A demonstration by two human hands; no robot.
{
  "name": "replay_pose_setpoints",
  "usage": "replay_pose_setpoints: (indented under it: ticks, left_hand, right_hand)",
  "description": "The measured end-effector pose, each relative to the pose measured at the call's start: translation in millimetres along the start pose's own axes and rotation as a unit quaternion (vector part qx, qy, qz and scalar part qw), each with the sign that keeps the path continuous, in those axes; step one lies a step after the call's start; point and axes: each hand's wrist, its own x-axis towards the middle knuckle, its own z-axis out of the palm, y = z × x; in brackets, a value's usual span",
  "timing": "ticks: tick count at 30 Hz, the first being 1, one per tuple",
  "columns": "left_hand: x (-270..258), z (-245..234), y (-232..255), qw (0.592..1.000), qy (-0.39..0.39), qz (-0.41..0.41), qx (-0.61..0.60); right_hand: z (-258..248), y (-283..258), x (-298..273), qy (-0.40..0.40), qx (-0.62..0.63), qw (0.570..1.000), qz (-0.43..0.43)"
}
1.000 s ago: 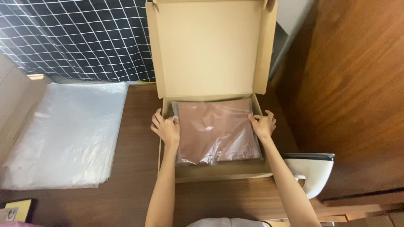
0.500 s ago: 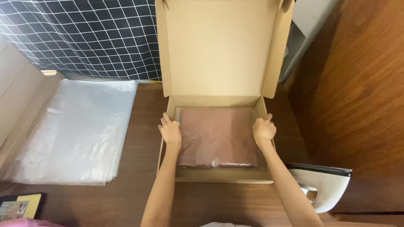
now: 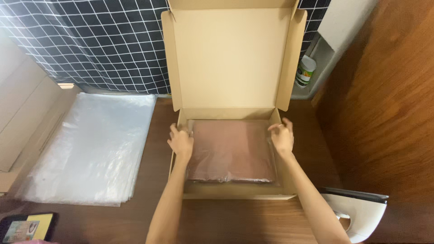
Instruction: The person folds a brown shirt, places it inside a clear plastic bag, seals the bag, and then places the bagged shirt inside a cardboard box. Afterward, the person selects a light-colored shirt from a clothing rack and spreads it out on the work surface.
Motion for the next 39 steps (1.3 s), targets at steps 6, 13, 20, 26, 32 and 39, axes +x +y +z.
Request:
replay_pose_setpoints:
  ticks: [6, 13, 20, 26, 32, 39]
  left_hand:
    - [3.5, -107.7, 25.1, 0.946, 0.048, 0.092, -0.307]
    - [21.5, -86.3, 22.8, 0.942, 0.011, 0.106, -0.317]
    - [-12.2, -87.9, 3.8, 0.918, -0.059, 0.097, -0.379]
    - [-26.3, -114.4, -16.0, 0.818, -0.127, -0.041, -0.559]
    - [-41.9, -143.4, -27.8, 0.779, -0.186, -0.059, -0.596]
    - [-92.3, -195.4, -25.4, 0.801, -0.237, -0.084, -0.543]
  right_hand:
    - [-57.8, -41.0, 26.4, 0.037, 0.170, 0.982, -0.070]
    - [-46.9, -32.4, 33.8, -0.011, 0.195, 0.979, -0.050]
    - [-54.6, -33.0, 3.5, -0.050, 0.252, 0.966, -0.001]
    - [-75.7, -30.7, -13.2, -0.063, 0.448, 0.883, 0.123]
    - [-93.7, -9.3, -44.1, -0.097, 0.511, 0.836, 0.177]
    - [-113.3, -35.3, -80.5, -0.147, 0.536, 0.801, 0.225]
